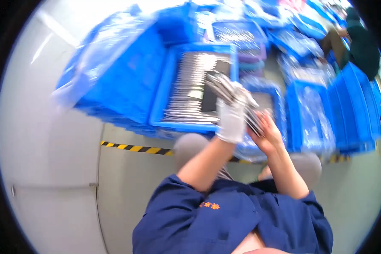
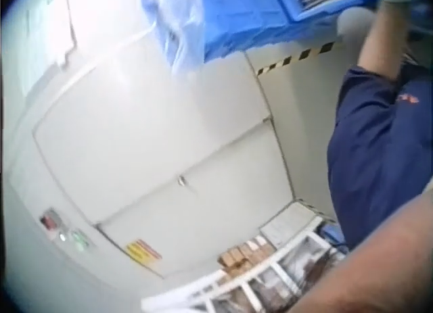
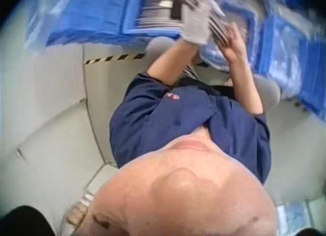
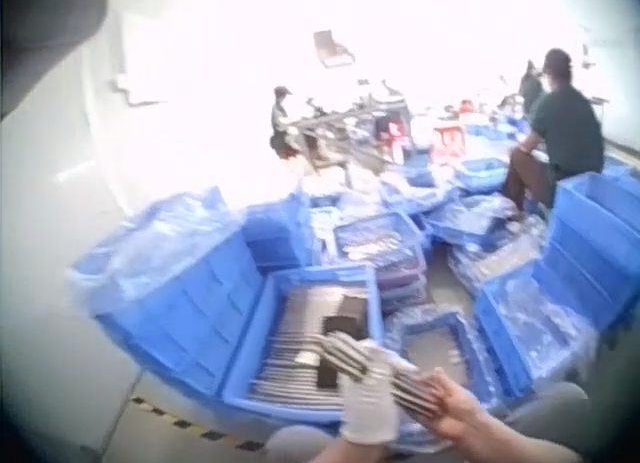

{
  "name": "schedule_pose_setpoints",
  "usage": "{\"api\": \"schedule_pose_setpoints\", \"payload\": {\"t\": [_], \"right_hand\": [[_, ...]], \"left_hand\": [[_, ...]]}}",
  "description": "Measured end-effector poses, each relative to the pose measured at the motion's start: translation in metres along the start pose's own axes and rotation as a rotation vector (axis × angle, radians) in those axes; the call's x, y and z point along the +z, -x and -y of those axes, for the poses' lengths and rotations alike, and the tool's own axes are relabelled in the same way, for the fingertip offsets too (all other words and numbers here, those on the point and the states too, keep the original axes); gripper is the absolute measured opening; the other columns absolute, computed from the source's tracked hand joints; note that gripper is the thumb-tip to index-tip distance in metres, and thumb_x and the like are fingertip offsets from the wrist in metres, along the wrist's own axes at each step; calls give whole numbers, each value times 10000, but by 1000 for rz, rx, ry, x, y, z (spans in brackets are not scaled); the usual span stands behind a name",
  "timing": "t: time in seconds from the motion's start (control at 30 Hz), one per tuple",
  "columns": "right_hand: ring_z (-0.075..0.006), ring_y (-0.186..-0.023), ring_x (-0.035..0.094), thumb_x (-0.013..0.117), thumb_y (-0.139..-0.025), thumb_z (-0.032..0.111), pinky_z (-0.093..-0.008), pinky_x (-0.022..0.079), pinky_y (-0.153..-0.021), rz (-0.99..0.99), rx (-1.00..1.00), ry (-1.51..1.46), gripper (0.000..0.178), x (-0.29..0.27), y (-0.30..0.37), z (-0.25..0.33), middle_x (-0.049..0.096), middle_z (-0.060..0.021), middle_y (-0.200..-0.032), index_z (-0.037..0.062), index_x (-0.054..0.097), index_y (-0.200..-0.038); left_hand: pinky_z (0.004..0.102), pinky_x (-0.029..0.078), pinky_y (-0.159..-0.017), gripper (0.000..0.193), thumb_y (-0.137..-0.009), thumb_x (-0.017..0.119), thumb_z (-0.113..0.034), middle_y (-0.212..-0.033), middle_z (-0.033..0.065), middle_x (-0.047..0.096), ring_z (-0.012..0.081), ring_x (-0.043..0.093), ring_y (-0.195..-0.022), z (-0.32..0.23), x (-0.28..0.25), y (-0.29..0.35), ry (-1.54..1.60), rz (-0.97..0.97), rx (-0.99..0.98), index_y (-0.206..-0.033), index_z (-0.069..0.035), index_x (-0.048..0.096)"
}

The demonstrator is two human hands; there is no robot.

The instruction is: Sorting and inspecting metal tubes or rods between plastic crates.

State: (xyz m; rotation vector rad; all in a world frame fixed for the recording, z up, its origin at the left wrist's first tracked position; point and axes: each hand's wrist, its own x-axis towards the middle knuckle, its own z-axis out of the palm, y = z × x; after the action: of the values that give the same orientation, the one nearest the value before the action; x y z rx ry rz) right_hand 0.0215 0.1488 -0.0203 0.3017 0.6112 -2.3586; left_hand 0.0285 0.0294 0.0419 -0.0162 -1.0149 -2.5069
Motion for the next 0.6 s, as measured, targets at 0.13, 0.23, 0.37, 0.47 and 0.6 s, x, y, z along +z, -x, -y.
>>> {"api": "schedule_pose_setpoints", "payload": {"t": [0.13,0.23,0.37,0.47,0.6], "right_hand": [[-218,-883,554,430,-853,334,-356,460,-769,-6,-97,0,283,16,7,-8,575,-84,-945,74,535,-889],[-190,-899,548,413,-864,256,-316,431,-815,152,-48,-145,270,50,10,-30,566,-78,-1007,57,532,-1002],[-189,-888,542,426,-854,219,-329,428,-807,246,12,-157,242,49,-12,-36,568,-74,-974,57,521,-1005],[-200,-905,534,424,-856,232,-333,421,-820,398,0,-76,264,57,-30,-38,554,-83,-998,59,511,-1035],[-206,-951,518,404,-869,231,-349,398,-860,334,72,39,288,103,-22,-55,537,-96,-1048,50,494,-1074]], "left_hand": [[212,445,-542,163,-755,559,10,-681,1,501,89,530,-625,-7,18,23,-204,-51,-75,-854,-72,458],[240,436,-593,231,-696,640,-70,-697,-7,513,88,509,-652,3,5,41,-393,-89,101,-862,-47,481],[286,424,-585,246,-692,640,-115,-676,63,517,166,515,-616,-8,-6,36,-605,-5,144,-861,-46,474],[226,430,-605,239,-708,615,-62,-741,23,525,89,511,-679,-27,-2,29,-723,-42,248,-898,-24,475],[202,439,-577,217,-736,524,28,-762,29,494,83,499,-660,-45,-22,13,-351,-92,238,-930,-23,443]]}}
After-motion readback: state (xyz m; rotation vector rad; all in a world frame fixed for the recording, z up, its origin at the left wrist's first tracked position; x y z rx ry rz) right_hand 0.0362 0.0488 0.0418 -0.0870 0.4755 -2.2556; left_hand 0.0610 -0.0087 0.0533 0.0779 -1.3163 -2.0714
